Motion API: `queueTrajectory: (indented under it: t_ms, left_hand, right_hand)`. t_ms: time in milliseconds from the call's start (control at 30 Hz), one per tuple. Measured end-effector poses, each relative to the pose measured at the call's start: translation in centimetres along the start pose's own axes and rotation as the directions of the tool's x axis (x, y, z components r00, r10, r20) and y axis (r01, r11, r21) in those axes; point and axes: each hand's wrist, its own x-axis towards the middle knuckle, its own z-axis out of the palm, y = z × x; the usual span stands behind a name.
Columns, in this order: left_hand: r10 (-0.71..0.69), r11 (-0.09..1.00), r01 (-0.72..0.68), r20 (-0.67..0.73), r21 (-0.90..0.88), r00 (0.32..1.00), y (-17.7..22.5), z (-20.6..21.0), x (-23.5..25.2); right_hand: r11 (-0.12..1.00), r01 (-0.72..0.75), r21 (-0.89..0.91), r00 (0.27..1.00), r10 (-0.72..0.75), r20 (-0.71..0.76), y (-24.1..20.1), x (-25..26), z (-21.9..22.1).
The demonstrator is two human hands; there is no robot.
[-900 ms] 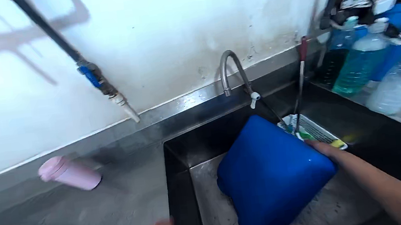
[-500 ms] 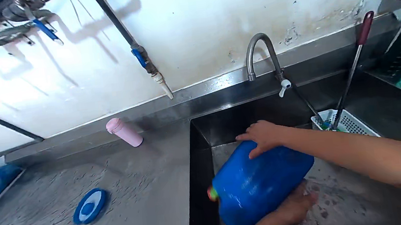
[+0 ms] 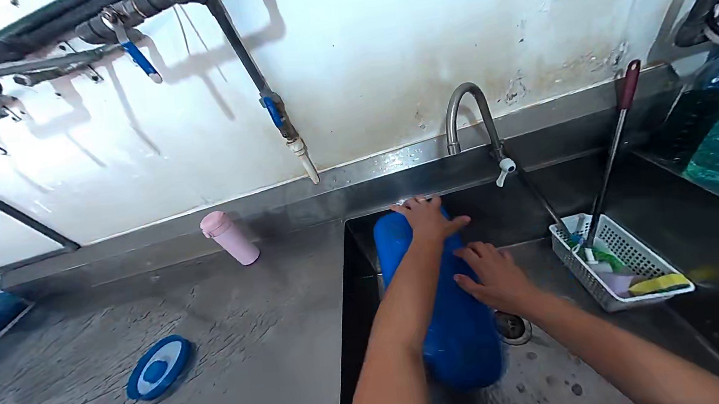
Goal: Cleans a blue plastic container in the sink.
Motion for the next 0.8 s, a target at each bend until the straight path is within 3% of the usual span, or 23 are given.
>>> queueTrajectory:
  t_ms: [67,100,167,233,267,300,333,400,433,500,600,633,700,733,800]
  left_hand:
    - [0.27,0.962,-0.271,-0.026,-0.031,0.962,0.6,2.5,-0.8]
    - [0.443,0.893,-0.448,-0.085,-0.053,0.893,0.3,4.0,-2.4]
    - [0.711,0.684,-0.729,-0.216,-0.005,0.669,-0.9,6.4,-7.5]
    - [0.772,0.583,-0.812,-0.325,0.018,0.547,-2.8,8.3,-12.1]
    - [0.735,0.582,-0.813,-0.432,0.006,0.523,-3.7,9.1,-13.3]
    - [0.66,0.636,-0.772,-0.511,-0.01,0.55,-4.1,9.4,-13.9]
    - [0.571,0.729,-0.683,-0.514,-0.041,0.64,-4.1,8.7,-14.1]
    - [0.369,0.9,-0.42,-0.313,-0.114,0.875,-3.3,4.8,-12.8]
    - [0.26,0.952,-0.282,-0.176,-0.118,0.95,-2.9,2.4,-11.2]
    - [0.061,0.997,-0.063,-0.032,-0.052,0.998,-2.7,-0.4,-6.6]
    - [-0.082,0.997,0.081,-0.04,-0.003,0.996,-2.5,0.2,-0.7]
    - [-0.033,0.999,0.032,-0.038,-0.022,0.999,-2.2,1.1,0.1]
    - [0.239,0.969,-0.242,-0.051,-0.053,0.97,-1.3,2.6,-0.2]
    - [0.407,0.911,-0.409,-0.057,-0.056,0.912,-0.8,3.4,-1.6]
    - [0.685,0.726,-0.687,-0.077,0.0,0.724,-0.8,5.1,-5.8]
  right_hand:
    - [0.979,0.192,0.065,0.976,-0.184,-0.113,0.6,0.9,-1.2]
    - [0.957,0.282,0.076,0.954,-0.27,-0.131,1.7,1.5,-1.7]
    - [0.936,0.34,0.093,0.94,-0.341,-0.004,4.5,2.3,-2.0]
    - [0.914,0.402,0.051,0.915,-0.403,0.014,5.7,1.4,-1.6]
    - [0.897,0.441,0.032,0.897,-0.442,0.027,5.4,0.8,-1.6]
    - [0.879,0.477,0.028,0.878,-0.477,0.028,5.0,0.7,-1.5]
    - [0.875,0.483,0.045,0.875,-0.484,0.014,4.9,1.1,-1.3]
    - [0.933,0.347,0.089,0.936,-0.351,0.032,6.0,3.2,-0.8]
    - [0.971,0.218,0.098,0.972,-0.225,0.068,6.9,4.5,-0.6]
    - [0.996,-0.042,0.081,0.991,0.031,0.131,7.0,5.4,0.3]
    - [0.991,-0.125,0.042,0.977,0.116,0.179,4.9,3.7,0.1]
    - [0.994,-0.065,0.086,0.99,0.054,0.129,4.6,3.1,-0.2]
    - [0.975,0.187,0.122,0.979,-0.174,-0.11,4.7,2.9,-1.1]
    - [0.943,0.32,0.094,0.934,-0.297,-0.2,5.2,3.3,-1.5]
    - [0.893,0.449,0.027,0.888,-0.442,-0.122,6.8,3.9,-2.5]
